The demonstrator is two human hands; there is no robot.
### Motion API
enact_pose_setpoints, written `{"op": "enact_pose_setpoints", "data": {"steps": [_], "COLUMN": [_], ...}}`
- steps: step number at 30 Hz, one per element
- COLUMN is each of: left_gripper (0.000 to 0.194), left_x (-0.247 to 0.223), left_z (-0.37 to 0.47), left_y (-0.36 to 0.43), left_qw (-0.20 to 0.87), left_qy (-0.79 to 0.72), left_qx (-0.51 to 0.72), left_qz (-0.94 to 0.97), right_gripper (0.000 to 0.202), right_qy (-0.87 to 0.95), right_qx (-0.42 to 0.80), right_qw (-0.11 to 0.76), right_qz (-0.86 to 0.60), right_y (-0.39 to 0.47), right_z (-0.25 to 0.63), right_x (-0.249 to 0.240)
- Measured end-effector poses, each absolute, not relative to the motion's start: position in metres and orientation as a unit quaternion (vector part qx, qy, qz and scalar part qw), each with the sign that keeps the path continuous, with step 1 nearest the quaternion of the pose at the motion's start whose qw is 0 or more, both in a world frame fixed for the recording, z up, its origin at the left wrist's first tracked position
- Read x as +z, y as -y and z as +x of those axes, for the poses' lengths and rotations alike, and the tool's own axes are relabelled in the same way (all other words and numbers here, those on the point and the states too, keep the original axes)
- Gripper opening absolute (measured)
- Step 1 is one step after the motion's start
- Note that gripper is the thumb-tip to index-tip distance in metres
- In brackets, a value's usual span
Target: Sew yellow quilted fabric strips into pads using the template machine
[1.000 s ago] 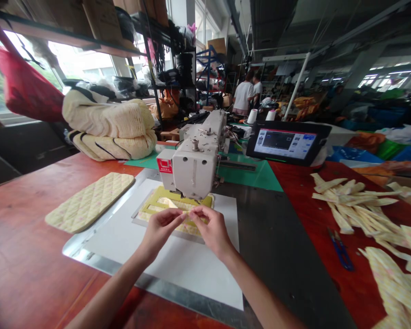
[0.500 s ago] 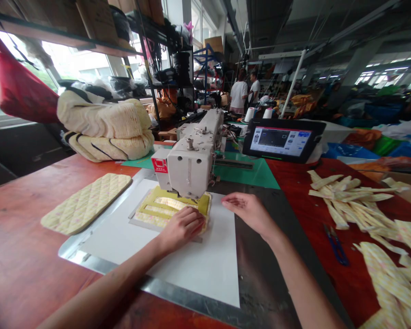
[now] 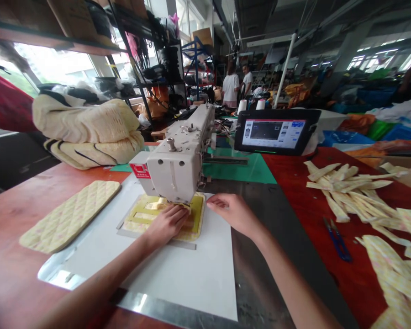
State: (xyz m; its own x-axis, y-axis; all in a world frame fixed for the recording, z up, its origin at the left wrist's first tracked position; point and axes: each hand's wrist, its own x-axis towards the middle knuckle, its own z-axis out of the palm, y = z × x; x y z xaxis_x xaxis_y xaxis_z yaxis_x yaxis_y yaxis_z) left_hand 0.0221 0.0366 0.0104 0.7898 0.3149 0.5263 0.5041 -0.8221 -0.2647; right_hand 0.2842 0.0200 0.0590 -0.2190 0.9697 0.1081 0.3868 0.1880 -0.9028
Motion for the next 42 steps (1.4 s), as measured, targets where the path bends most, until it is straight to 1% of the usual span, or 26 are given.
{"op": "enact_pose_setpoints", "data": {"steps": [5,9,12,14,16,18,20,23,26,31,34,37,42], "left_gripper": [0.019,0.017,0.012,0.017,0.027,0.03,0.03,0.026,0.023,0.027,0.029,0.03,0.03], "left_x": [0.016,0.017,0.014,0.011,0.008,0.006,0.005,0.002,-0.001,-0.005,-0.006,-0.007,-0.003], "left_z": [0.021,0.02,0.018,0.017,0.016,0.017,0.018,0.021,0.023,0.024,0.024,0.025,0.016], "left_y": [-0.04,-0.043,-0.046,-0.047,-0.049,-0.051,-0.054,-0.054,-0.051,-0.043,-0.041,-0.041,-0.041], "left_qw": [0.205,0.164,0.089,0.021,-0.058,-0.131,-0.188,-0.236,-0.238,-0.215,-0.205,-0.189,-0.164], "left_qy": [0.227,0.23,0.244,0.268,0.3,0.324,0.339,0.374,0.381,0.358,0.368,0.374,0.334], "left_qx": [-0.183,-0.141,-0.156,-0.191,-0.239,-0.282,-0.305,-0.333,-0.369,-0.387,-0.389,-0.39,-0.364], "left_qz": [-0.934,-0.949,-0.953,-0.944,-0.922,-0.894,-0.87,-0.833,-0.814,-0.822,-0.819,-0.82,-0.854], "right_gripper": [0.039,0.032,0.023,0.02,0.02,0.021,0.021,0.022,0.024,0.035,0.036,0.032,0.031], "right_qy": [0.682,0.714,0.761,0.789,0.807,0.818,0.823,0.833,0.844,0.847,0.848,0.857,0.874], "right_qx": [0.372,0.344,0.271,0.184,0.1,0.041,0.004,-0.014,-0.007,0.001,0.006,-0.007,-0.073], "right_qw": [0.379,0.358,0.309,0.285,0.267,0.248,0.236,0.221,0.214,0.242,0.238,0.204,0.125], "right_qz": [-0.503,-0.494,-0.502,-0.512,-0.517,-0.517,-0.516,-0.507,-0.492,-0.473,-0.474,-0.474,-0.464], "right_y": [-0.016,-0.015,-0.013,-0.012,-0.01,-0.007,-0.005,-0.004,-0.005,-0.008,-0.008,-0.007,-0.003], "right_z": [0.278,0.266,0.253,0.246,0.239,0.234,0.231,0.228,0.225,0.224,0.224,0.224,0.223], "right_x": [0.062,0.049,0.03,0.017,0.009,0.005,0.005,0.006,0.005,-0.002,-0.002,0.004,0.012]}}
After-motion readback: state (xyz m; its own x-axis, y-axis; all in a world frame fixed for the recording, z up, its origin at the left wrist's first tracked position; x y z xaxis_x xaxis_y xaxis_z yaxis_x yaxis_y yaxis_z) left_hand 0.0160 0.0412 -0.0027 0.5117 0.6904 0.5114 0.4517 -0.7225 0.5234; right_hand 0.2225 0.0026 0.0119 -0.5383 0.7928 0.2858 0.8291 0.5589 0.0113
